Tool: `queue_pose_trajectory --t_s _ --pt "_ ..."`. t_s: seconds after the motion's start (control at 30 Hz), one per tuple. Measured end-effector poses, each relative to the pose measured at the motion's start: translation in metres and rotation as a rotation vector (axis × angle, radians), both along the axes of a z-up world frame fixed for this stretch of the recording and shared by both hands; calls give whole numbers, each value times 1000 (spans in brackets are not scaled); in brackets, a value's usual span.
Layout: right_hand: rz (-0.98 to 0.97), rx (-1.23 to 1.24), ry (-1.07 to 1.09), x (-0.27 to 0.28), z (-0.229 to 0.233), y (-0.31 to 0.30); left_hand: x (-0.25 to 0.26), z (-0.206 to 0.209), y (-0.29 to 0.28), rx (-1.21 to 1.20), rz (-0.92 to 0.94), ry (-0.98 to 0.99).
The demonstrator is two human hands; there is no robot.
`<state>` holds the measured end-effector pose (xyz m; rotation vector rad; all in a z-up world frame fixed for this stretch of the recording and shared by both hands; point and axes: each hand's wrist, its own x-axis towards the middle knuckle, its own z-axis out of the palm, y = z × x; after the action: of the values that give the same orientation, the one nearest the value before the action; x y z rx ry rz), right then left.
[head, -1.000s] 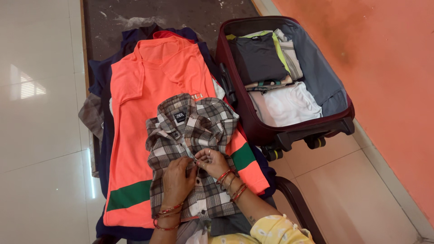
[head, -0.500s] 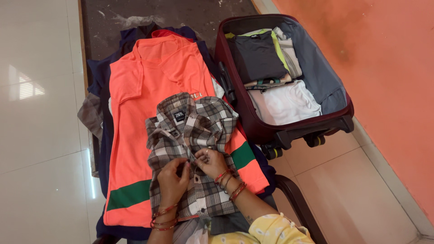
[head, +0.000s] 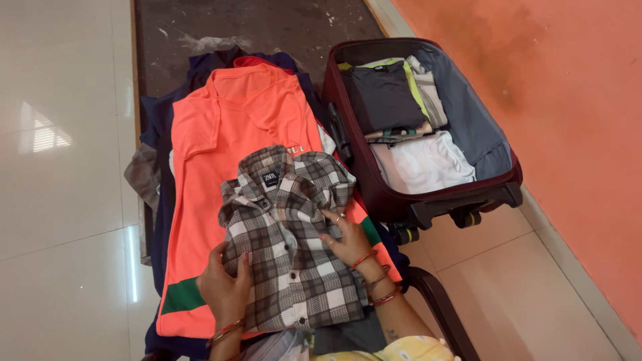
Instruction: The person buttons a plaid shirt, lays it on top of other clothing, and then places a white collared shirt into an open suitcase.
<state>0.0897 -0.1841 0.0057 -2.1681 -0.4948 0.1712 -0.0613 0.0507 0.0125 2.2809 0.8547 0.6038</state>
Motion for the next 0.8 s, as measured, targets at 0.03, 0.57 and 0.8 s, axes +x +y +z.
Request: queue_pose_trajectory --t_s 0.03,0.57,0.8 --pt "123 28 -94 6 6 -4 -1 11 3 -57 -48 -117" --pt "92 -262 -67 8 -60 -12 6 -10 6 -183 -194 -30" --pt "-53 -171 -34 11 -74 -14 18 -27 14 -211 -150 -6"
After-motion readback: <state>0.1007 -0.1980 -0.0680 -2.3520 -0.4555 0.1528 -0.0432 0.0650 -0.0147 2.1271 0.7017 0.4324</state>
